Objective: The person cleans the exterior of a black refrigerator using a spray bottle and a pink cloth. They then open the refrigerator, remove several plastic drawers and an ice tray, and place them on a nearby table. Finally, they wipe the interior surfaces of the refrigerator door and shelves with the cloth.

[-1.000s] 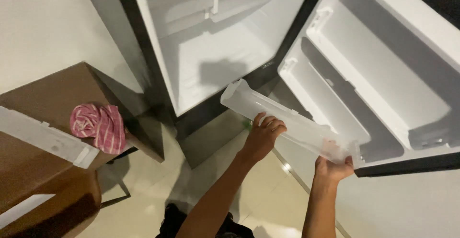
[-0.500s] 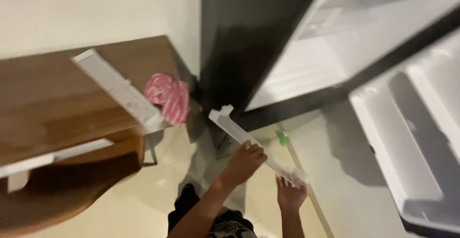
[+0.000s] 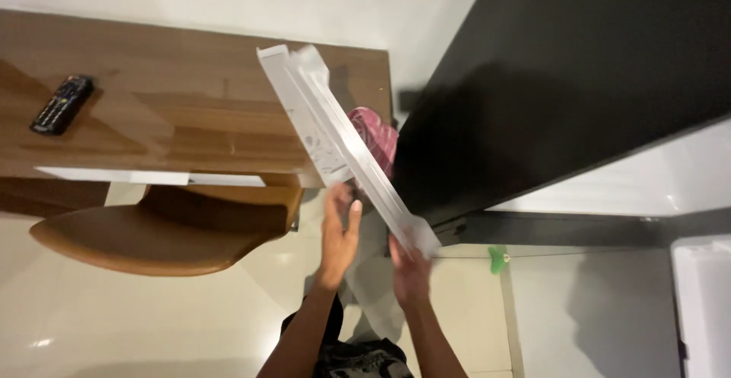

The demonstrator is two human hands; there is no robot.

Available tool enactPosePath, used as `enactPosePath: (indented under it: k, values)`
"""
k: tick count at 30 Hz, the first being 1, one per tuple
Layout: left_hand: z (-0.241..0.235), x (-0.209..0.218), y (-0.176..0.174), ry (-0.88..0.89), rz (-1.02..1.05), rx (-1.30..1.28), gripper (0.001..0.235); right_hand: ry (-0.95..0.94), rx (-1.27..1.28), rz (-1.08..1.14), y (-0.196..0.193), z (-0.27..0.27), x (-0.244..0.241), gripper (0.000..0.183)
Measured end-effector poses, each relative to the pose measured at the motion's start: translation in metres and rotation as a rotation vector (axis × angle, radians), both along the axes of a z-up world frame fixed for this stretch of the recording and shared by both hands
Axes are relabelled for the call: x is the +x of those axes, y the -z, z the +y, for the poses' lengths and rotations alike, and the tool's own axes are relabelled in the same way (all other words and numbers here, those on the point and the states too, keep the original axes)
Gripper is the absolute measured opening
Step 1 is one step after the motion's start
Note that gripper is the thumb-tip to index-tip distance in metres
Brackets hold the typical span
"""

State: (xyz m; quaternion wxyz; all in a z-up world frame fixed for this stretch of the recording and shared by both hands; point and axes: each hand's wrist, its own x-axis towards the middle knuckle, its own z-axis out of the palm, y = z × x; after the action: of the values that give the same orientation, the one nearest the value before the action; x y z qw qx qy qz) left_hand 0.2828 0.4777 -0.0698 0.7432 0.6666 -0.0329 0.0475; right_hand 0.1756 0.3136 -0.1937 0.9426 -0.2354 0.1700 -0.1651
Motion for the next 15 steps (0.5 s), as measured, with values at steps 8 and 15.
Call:
enactPosePath:
  k: [8,15]
  values:
    - [0.038,0.066,0.091,-0.139,0.139,-0.079,0.051,-0.25,-0.376,-0.05,-0.053,0.088,0.097,0.08]
    - [0.085,0.129,0.144,-0.2,0.171,0.039,0.04,-0.527,-0.656,0.238,-0.073,0.085,0.095,0.095]
